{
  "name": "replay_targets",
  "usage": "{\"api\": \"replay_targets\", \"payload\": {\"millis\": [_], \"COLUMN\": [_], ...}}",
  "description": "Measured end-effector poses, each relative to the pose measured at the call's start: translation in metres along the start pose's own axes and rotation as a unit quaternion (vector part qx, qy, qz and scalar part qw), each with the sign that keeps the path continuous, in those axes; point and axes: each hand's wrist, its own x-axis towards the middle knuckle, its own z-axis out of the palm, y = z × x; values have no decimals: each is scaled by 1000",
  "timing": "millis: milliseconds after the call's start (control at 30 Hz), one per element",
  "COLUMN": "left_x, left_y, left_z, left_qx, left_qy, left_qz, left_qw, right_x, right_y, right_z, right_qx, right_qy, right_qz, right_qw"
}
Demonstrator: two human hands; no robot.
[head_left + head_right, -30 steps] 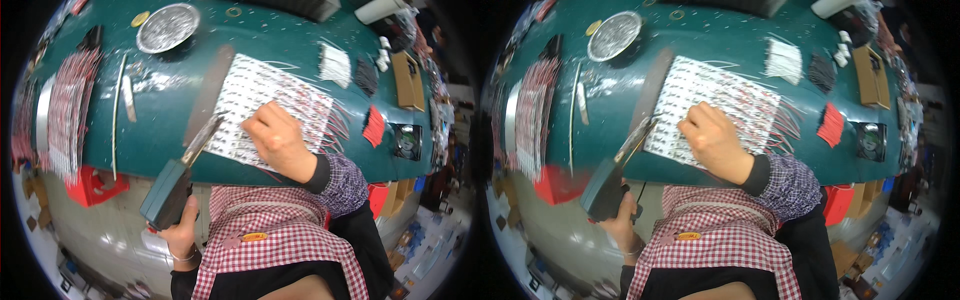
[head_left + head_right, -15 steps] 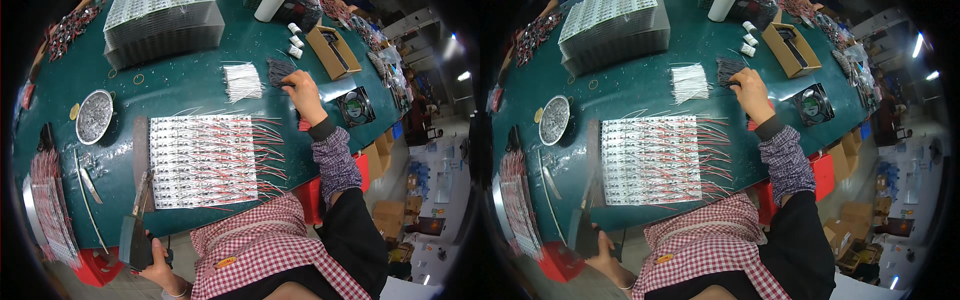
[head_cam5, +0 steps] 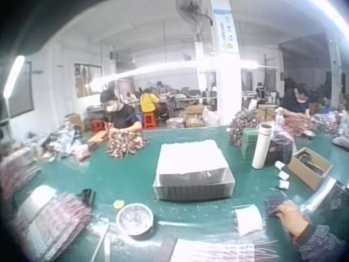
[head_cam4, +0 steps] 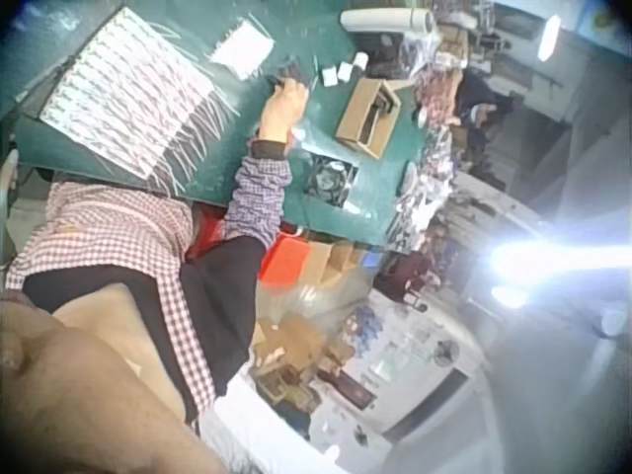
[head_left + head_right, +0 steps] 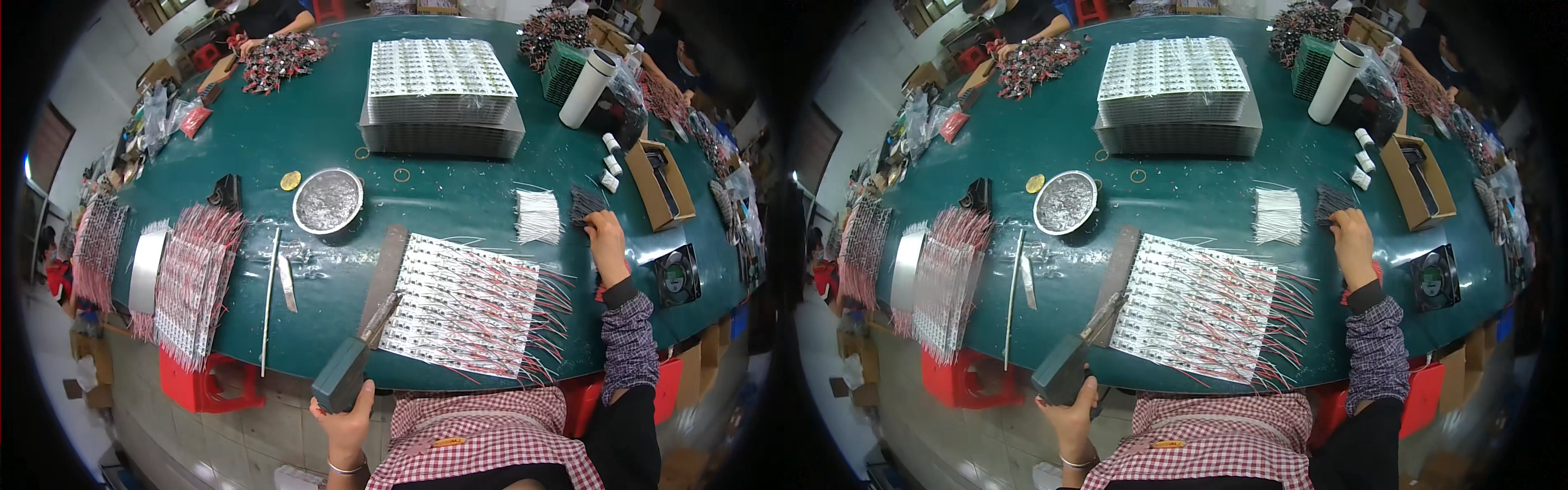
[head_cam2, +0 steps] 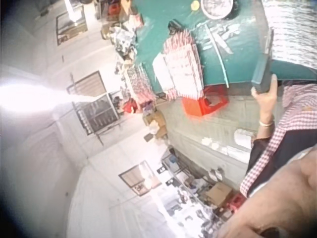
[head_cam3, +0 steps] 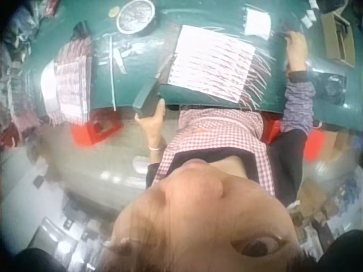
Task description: The person solders wires onto a circuit board with a soldering gun, stacks the finished board, and binds bundles of wires with rubber bands by hand.
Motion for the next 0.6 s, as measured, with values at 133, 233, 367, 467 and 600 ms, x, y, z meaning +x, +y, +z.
{"api": "replay_targets", "payload": {"millis": [133, 233, 367, 467, 600], "left_x": [-2, -3, -2, 0, 0], "left_y": [2, 7, 10, 4, 4], "left_z": [3, 6, 9, 6, 10], "left_qx": [18, 9, 6, 15, -1], "left_qy": [-7, 1, 12, 2, -3], "left_qz": [30, 32, 30, 44, 45], "left_qw": [999, 999, 999, 999, 999], "right_x": [3, 5, 7, 7, 10], "right_y": [2, 1, 2, 5, 4], "right_z": [0, -1, -1, -6, -21], "right_qx": [24, 30, 30, 38, -2], "right_qy": [8, 20, 45, 58, 30], "right_qz": [3, -4, -13, -19, 8], "right_qw": [1000, 999, 998, 997, 1000]}}
